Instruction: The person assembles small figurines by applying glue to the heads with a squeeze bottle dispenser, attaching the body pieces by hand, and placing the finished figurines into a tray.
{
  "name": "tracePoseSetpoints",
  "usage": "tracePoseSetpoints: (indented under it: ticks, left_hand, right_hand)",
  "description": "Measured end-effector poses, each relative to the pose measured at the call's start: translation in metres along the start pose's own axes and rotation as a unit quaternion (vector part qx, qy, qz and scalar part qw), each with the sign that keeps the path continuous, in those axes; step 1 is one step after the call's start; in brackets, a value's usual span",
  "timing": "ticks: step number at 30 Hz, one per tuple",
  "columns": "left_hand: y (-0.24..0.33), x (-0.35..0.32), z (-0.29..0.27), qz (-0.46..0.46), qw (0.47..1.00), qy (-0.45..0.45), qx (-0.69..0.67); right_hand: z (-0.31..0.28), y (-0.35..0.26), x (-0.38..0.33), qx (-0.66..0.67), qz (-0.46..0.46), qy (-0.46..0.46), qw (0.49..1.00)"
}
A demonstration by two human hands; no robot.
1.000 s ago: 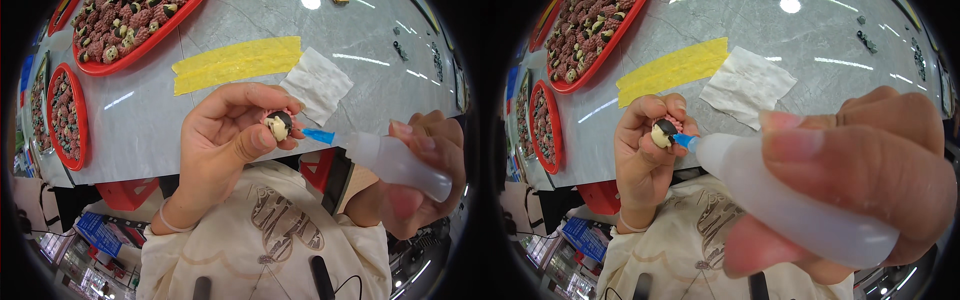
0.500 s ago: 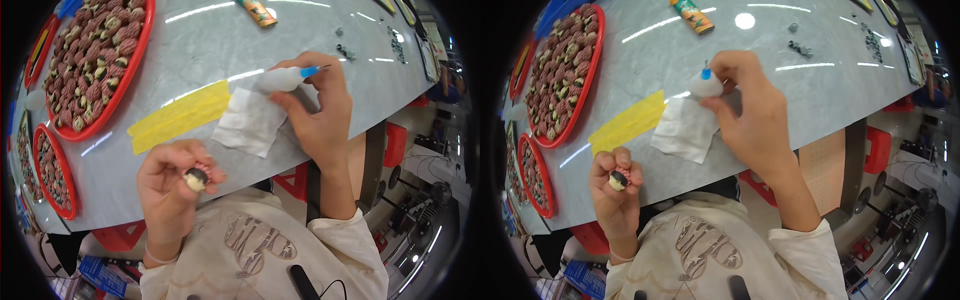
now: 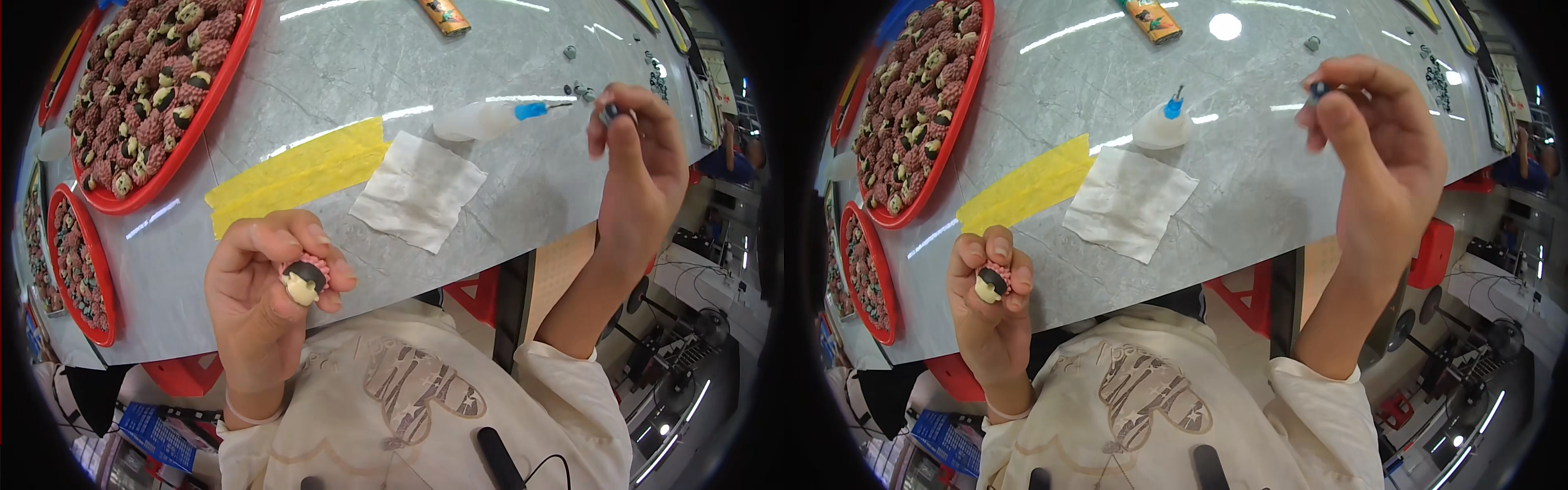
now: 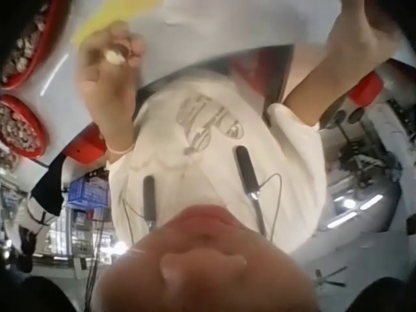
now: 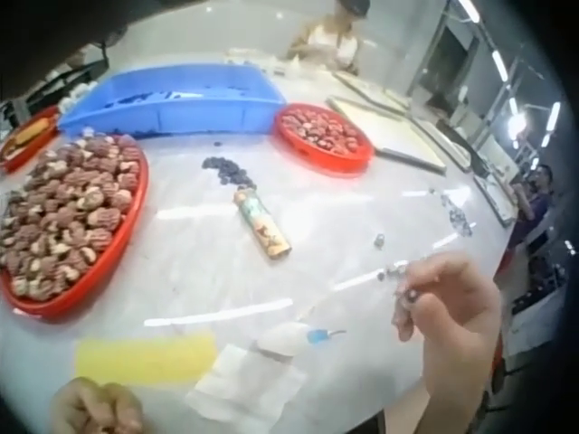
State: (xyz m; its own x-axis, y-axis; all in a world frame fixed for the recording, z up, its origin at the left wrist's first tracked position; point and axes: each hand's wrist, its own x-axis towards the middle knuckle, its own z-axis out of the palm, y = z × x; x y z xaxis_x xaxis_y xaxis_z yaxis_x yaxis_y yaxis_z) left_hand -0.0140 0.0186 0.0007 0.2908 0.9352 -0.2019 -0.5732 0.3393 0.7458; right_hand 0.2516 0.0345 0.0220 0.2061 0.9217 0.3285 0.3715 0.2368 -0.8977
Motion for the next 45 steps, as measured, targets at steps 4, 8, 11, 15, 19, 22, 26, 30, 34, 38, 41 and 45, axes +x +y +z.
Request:
tracePoseSetpoints:
  ticks: [4,8,11,15,19,22,26,30,34,38,41,45]
  left_hand:
    - [-0.005,0.002,0.004,-0.016,0.999,-0.006,-0.029]
    - [-0.004,0.002,0.009,-0.054,0.995,-0.055,-0.056]
    - [-0.005,-0.001,0.008,-0.078,0.994,-0.060,-0.051]
    - [-0.008,-0.002,0.007,-0.082,0.992,-0.072,-0.069]
    - [-0.008,-0.007,0.006,-0.073,0.994,-0.058,-0.055]
    - [-0.006,-0.009,0.006,-0.076,0.994,-0.056,-0.046]
    - [-0.005,-0.011,0.009,-0.071,0.996,-0.041,-0.023]
    - [-0.010,-0.012,0.010,-0.048,0.998,-0.025,-0.015]
    - [-0.017,-0.011,-0.001,0.003,0.999,-0.051,0.015]
    - [-0.015,-0.010,-0.001,0.047,0.995,-0.060,0.068]
    - [-0.011,-0.007,0.000,0.063,0.992,-0.039,0.103]
    - [0.010,-0.007,0.013,-0.022,0.995,0.055,0.076]
  right_hand:
    - [0.022,-0.013,-0.023,0.227,0.091,-0.104,0.964]
    - [0.045,-0.023,-0.036,0.285,0.148,-0.117,0.940]
    - [0.055,-0.029,-0.042,0.346,0.203,-0.162,0.902]
    - [0.067,-0.031,-0.048,0.376,0.204,-0.172,0.887]
    - [0.075,-0.037,-0.049,0.358,0.172,-0.192,0.897]
    - [0.072,-0.034,-0.047,0.297,0.090,-0.232,0.922]
    - [0.080,-0.054,-0.054,0.186,0.051,-0.168,0.967]
    - [0.086,-0.052,-0.059,0.169,-0.004,-0.148,0.975]
    - [0.085,-0.051,-0.059,0.095,-0.070,-0.172,0.978]
    - [0.090,-0.054,-0.059,0.036,-0.131,-0.140,0.981]
    - [0.094,-0.050,-0.058,0.018,-0.148,-0.125,0.981]
    - [0.099,-0.050,-0.056,0.011,-0.205,-0.145,0.968]
